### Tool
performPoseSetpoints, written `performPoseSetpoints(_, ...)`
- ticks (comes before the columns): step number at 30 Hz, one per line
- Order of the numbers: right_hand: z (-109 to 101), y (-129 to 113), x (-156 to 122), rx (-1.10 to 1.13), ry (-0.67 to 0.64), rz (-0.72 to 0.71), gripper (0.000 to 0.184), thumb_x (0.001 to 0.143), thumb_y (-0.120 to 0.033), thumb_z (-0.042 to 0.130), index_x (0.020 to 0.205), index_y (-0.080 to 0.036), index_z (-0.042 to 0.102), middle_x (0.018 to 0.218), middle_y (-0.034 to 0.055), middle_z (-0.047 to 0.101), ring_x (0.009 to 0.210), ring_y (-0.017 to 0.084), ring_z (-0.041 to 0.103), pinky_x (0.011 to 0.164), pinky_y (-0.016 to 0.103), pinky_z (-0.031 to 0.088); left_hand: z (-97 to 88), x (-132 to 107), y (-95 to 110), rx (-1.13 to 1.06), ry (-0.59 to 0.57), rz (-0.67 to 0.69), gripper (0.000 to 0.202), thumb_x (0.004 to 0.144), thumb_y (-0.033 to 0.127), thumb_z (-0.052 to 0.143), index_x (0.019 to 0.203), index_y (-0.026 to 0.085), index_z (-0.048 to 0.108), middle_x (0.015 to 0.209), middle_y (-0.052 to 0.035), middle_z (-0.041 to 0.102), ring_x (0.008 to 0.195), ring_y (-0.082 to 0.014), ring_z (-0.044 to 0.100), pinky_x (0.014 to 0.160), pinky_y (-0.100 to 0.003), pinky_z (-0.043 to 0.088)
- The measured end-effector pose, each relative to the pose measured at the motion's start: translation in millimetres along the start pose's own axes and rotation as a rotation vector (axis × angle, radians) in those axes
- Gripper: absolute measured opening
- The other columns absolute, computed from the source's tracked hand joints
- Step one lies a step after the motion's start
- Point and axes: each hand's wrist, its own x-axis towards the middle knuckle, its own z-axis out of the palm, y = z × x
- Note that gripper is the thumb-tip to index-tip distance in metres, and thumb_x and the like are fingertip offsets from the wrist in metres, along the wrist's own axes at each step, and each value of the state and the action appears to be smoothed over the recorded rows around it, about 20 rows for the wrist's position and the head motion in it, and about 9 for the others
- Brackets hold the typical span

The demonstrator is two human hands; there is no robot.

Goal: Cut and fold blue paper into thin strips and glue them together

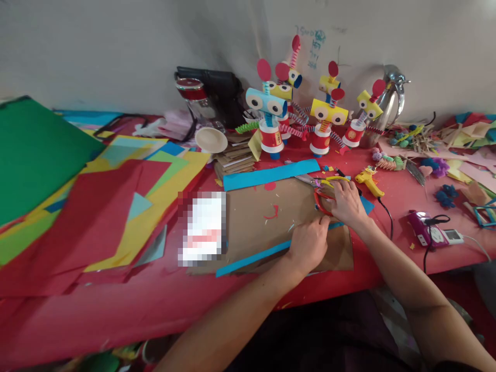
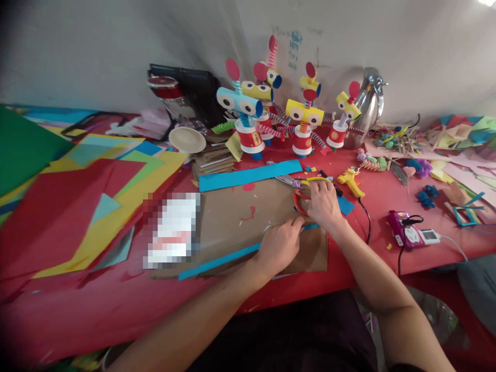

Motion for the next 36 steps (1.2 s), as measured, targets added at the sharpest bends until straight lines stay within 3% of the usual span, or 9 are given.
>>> performPoseSetpoints(6, 4.8, 6.1, 9.8, 0.082, 0.000, -0.087, 0.037, 0.089, -0.017, 0.050, 0.123, -0.014, 0.064, 0.116, 0.0179, 0.070, 0.114, 0.033, 0.057, 0.104, 0.050, 0.044, -0.7, 0.6, 0.9, 0.015, -0.006, -0.061, 0.028, 0.097, 0.012, 0.038, 0.107, 0.018, 0.064, 0.101, -0.0122, 0.071, 0.094, -0.0270, 0.073, 0.075, -0.036, 0.056)
performPoseSetpoints(10, -1.2, 14.3, 5.7, 0.153, 0.077, -0.098, 0.035, 0.090, -0.013, 0.048, 0.119, -0.018, 0.067, 0.118, 0.0128, 0.071, 0.112, 0.029, 0.060, 0.104, 0.046, 0.045, -7.6, 1.5, 1.1, -0.036, -0.008, -0.172, 0.025, 0.097, 0.015, 0.042, 0.106, 0.019, 0.065, 0.111, -0.0110, 0.071, 0.097, -0.0268, 0.072, 0.077, -0.037, 0.055)
performPoseSetpoints(16, -25.9, 46.9, -26.0, 0.109, 0.227, 0.090, 0.030, 0.093, -0.017, 0.043, 0.104, -0.020, 0.071, 0.105, 0.0120, 0.073, 0.100, 0.029, 0.060, 0.095, 0.048, 0.048, -7.9, 5.4, -6.2, -0.174, 0.031, -0.186, 0.023, 0.096, 0.014, 0.048, 0.110, 0.021, 0.065, 0.108, -0.0084, 0.073, 0.100, -0.0252, 0.069, 0.078, -0.036, 0.052)
performPoseSetpoints(19, -28.2, 68.2, -23.5, -0.028, 0.182, 0.253, 0.032, 0.085, -0.013, 0.047, 0.109, -0.012, 0.068, 0.108, 0.0195, 0.070, 0.105, 0.034, 0.057, 0.094, 0.052, 0.046, -3.8, 6.6, -9.8, -0.165, 0.086, -0.114, 0.019, 0.093, 0.012, 0.053, 0.103, 0.020, 0.067, 0.108, -0.0076, 0.071, 0.104, -0.0243, 0.067, 0.081, -0.034, 0.051)
performPoseSetpoints(22, -27.1, 81.4, -6.2, -0.123, 0.012, 0.408, 0.037, 0.078, -0.010, 0.054, 0.113, -0.006, 0.063, 0.110, 0.0249, 0.066, 0.109, 0.038, 0.055, 0.089, 0.053, 0.046, -0.2, 8.0, -12.4, -0.167, 0.133, -0.079, 0.019, 0.091, 0.011, 0.056, 0.100, 0.021, 0.070, 0.107, -0.0069, 0.070, 0.103, -0.0229, 0.067, 0.081, -0.032, 0.051)
performPoseSetpoints(27, -31.8, 80.8, 17.3, -0.193, -0.217, 0.527, 0.046, 0.077, -0.006, 0.057, 0.123, -0.001, 0.059, 0.121, 0.0259, 0.060, 0.103, 0.033, 0.061, 0.085, 0.042, 0.048, 5.3, 10.0, -16.9, -0.201, 0.176, -0.054, 0.015, 0.093, 0.020, 0.060, 0.095, 0.021, 0.074, 0.101, -0.0060, 0.071, 0.093, -0.0213, 0.068, 0.077, -0.031, 0.051)
performPoseSetpoints(32, -41.7, 78.8, 25.9, -0.141, -0.219, 0.531, 0.046, 0.077, -0.006, 0.058, 0.122, 0.004, 0.058, 0.117, 0.0262, 0.062, 0.108, 0.033, 0.062, 0.088, 0.040, 0.047, 9.4, 9.2, -19.5, -0.177, 0.182, -0.020, 0.016, 0.088, 0.026, 0.068, 0.100, 0.022, 0.077, 0.100, -0.0062, 0.072, 0.089, -0.0212, 0.069, 0.074, -0.031, 0.052)
performPoseSetpoints(36, -57.6, 83.4, 16.2, -0.118, -0.085, 0.557, 0.041, 0.075, -0.008, 0.057, 0.115, -0.002, 0.061, 0.115, 0.0235, 0.064, 0.104, 0.031, 0.063, 0.085, 0.040, 0.048, 9.5, 9.5, -18.8, -0.207, 0.186, -0.006, 0.017, 0.090, 0.021, 0.064, 0.099, 0.023, 0.078, 0.098, -0.0058, 0.073, 0.088, -0.0206, 0.069, 0.073, -0.031, 0.052)
